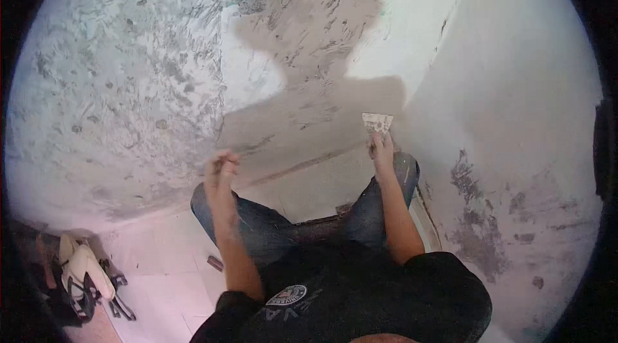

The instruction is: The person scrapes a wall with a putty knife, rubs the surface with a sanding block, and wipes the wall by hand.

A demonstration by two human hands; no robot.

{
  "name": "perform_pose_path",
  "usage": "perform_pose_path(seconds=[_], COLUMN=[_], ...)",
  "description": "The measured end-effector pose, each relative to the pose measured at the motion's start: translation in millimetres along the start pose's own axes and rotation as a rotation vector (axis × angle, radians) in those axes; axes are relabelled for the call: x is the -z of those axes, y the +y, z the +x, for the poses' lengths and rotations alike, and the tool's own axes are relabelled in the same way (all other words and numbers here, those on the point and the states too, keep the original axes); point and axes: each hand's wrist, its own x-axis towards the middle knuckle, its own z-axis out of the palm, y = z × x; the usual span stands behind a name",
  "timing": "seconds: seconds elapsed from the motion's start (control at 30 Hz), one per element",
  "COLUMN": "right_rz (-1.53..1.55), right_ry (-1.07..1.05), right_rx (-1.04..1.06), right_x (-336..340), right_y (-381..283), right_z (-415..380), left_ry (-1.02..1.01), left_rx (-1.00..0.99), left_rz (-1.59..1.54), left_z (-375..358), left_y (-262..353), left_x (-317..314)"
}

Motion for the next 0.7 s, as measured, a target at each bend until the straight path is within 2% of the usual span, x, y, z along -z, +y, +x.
perform_pose_path(seconds=[0.07,0.1,0.17,0.23,0.27,0.3,0.4,0.43,0.47,0.57,0.63,0.7], right_rz=[-0.162,-0.034,-0.015,0.004,0.085,0.167,0.355,0.376,0.39,0.378,0.508,0.579], right_ry=[0.039,-0.014,-0.007,0.002,-0.088,-0.178,-0.019,-0.12,-0.102,-0.03,0.005,-0.008], right_rx=[0.065,0.098,0.094,0.09,0.055,0.022,-0.084,-0.002,-0.001,-0.075,-0.048,-0.111], right_x=[-25.3,-34.5,-60.7,-76.3,-80.4,-85.1,-115.4,-118.3,-124.0,-144.7,-153.6,-152.7], right_y=[-11.5,-10.4,-36.1,-64.5,-75.8,-82.9,-89.5,-82.9,-83.0,-81.1,-71.9,-63.3], right_z=[-20.5,-27.6,-49.2,-61.5,-63.0,-61.3,-41.4,-34.1,-32.6,-20.7,-11.7,-7.3], left_ry=[-0.186,-0.274,-0.418,-0.466,-0.497,-0.516,-0.575,-0.556,-0.535,-0.607,-0.614,-0.62], left_rx=[-0.159,-0.253,-0.249,-0.293,-0.333,-0.333,-0.248,-0.116,0.019,-0.019,-0.041,-0.057], left_rz=[0.226,0.361,0.422,0.439,0.457,0.457,0.416,0.354,0.295,0.364,0.431,0.506], left_z=[-3.1,-8.5,-16.1,-16.5,-13.3,-7.0,18.7,27.5,36.3,68.2,70.1,69.9], left_y=[-12.4,-6.8,-15.1,-7.3,-4.7,-9.5,-19.7,-13.6,-11.2,-23.4,-18.3,-25.4], left_x=[-10.8,-25.9,-49.3,-73.8,-83.8,-92.6,-120.1,-130.2,-139.3,-164.7,-176.5,-187.2])
